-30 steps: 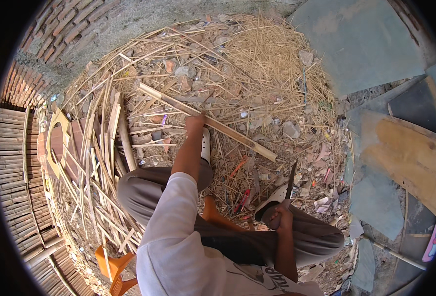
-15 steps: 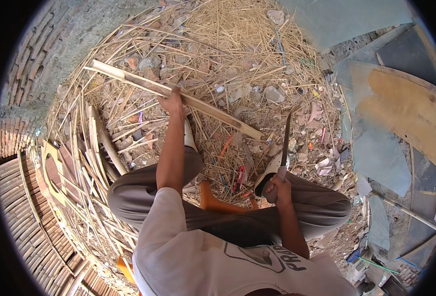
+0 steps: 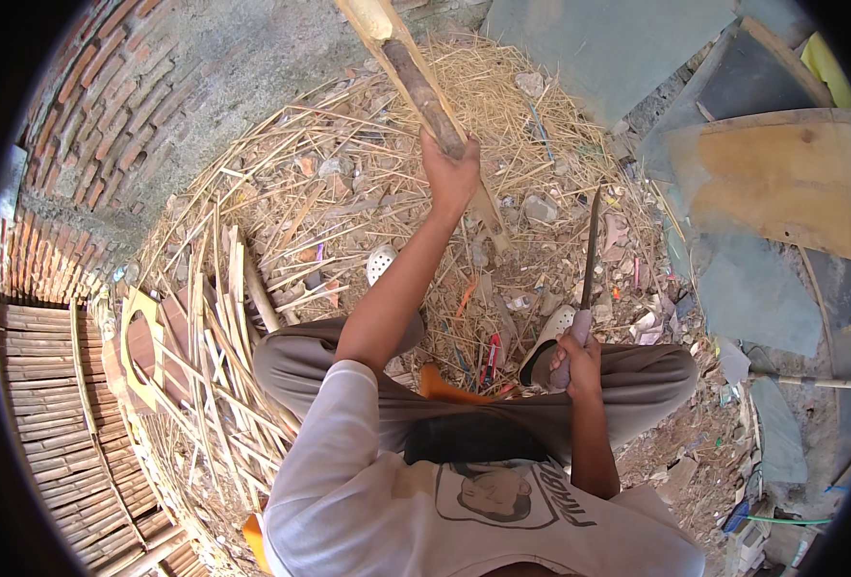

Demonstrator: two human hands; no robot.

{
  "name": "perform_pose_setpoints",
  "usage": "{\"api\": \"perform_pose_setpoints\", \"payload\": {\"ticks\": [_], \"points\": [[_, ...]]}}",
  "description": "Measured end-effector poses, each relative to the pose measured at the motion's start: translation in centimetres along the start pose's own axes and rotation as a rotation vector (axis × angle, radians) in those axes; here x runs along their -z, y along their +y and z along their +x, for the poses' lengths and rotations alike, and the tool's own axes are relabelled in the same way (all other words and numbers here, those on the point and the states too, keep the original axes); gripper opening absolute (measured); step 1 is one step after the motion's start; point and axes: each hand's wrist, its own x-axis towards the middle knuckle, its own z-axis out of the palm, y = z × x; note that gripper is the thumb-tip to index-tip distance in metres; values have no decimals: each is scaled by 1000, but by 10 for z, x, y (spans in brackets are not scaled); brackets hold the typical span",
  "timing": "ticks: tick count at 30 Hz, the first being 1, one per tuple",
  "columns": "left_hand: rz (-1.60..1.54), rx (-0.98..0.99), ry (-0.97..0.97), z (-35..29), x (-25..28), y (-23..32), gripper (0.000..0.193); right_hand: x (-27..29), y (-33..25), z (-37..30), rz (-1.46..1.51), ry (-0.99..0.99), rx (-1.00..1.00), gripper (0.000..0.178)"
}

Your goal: The person sits on the ground and uses a machete and a wooden mallet to split bamboo poles into thin strips. They repeatedly strike the machete blade with the mallet to drive it through the bamboo, then separate the resulting strips and set them aside.

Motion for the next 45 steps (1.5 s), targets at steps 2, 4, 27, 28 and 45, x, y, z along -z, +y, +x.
{"api": "perform_pose_setpoints", "payload": {"ticks": [2, 4, 27, 28, 45], "points": [[-14, -8, -57, -24, -21, 7, 42, -1, -22, -33, -69, -57, 132, 9], [-69, 1, -134, -49, -47, 11, 43, -8, -48, -67, -145, -57, 285, 9], [196, 23, -249, -101, -93, -3, 42, -55, -187, -140, -431, -111, 606, 15], [202, 1, -229, -101, -95, -2, 42, -56, -187, -141, -430, -123, 628, 15], [200, -23, -222, -119, -95, 0, 40, -68, -192, -109, -542, -75, 913, 12]]}}
